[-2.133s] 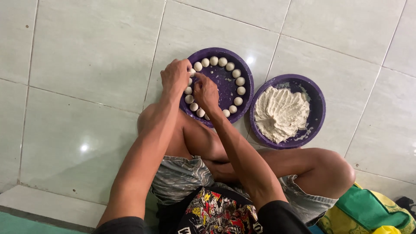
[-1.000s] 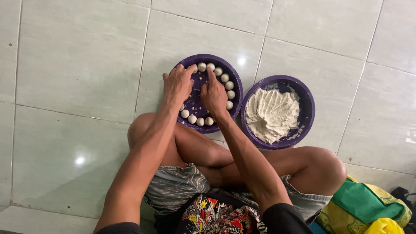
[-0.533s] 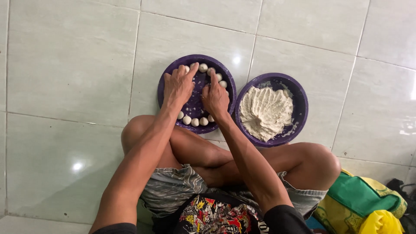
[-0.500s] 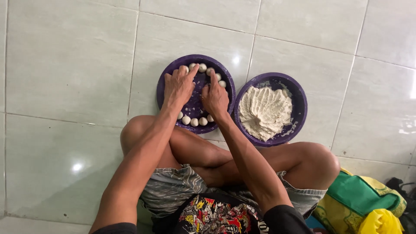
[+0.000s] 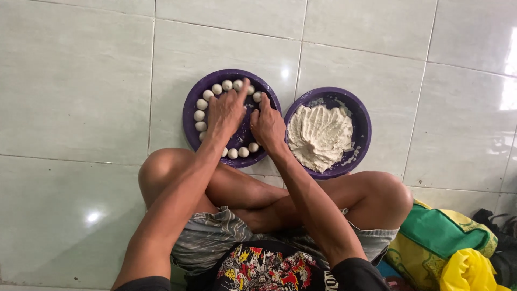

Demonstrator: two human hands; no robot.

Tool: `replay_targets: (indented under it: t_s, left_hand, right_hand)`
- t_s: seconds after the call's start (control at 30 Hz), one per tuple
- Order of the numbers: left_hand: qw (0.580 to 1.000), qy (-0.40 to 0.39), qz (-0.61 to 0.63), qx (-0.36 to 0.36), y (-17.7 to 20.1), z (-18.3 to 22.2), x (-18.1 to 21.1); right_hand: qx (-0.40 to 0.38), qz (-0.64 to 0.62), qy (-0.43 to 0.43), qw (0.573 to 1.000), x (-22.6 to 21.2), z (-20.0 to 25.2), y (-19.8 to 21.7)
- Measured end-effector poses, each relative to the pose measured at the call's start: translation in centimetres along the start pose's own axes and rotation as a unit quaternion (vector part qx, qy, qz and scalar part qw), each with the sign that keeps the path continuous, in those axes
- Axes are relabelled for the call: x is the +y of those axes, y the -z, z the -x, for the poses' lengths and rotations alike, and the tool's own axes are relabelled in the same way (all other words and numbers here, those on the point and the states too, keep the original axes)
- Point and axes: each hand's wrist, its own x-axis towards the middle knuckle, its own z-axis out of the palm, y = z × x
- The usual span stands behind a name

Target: Rolling small pieces of dough into uniform balls and arranging them in a tray

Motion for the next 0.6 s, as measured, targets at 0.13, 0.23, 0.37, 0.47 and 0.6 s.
replay_targets:
  t_s: [0.13, 0.23, 0.37, 0.47, 0.6]
  left_hand:
    - [0.999, 0.045, 0.007, 0.017, -0.7, -0.1, -1.1]
    - [0.999, 0.043, -0.016, 0.016, -1.1, -0.3, -1.4]
    - [0.991, 0.114, 0.073, 0.014, 2.1, 0.3, -0.7]
    - [0.995, 0.099, 0.017, 0.005, 1.4, 0.5, -1.4]
    - [0.997, 0.051, 0.052, 0.02, 0.6, 0.9, 1.9]
  right_hand:
    - [0.009, -0.045, 0.042, 0.998, -0.5, 0.5, 0.8]
    - [0.009, -0.05, 0.05, 0.997, -0.7, 0.5, 1.1]
    - [0.007, -0.081, 0.042, 0.996, -0.4, 1.7, 2.9]
    - [0.067, -0.092, 0.095, 0.989, 1.4, 2.5, 2.2]
    - [0.097, -0.098, 0.096, 0.986, 4.3, 4.1, 3.2]
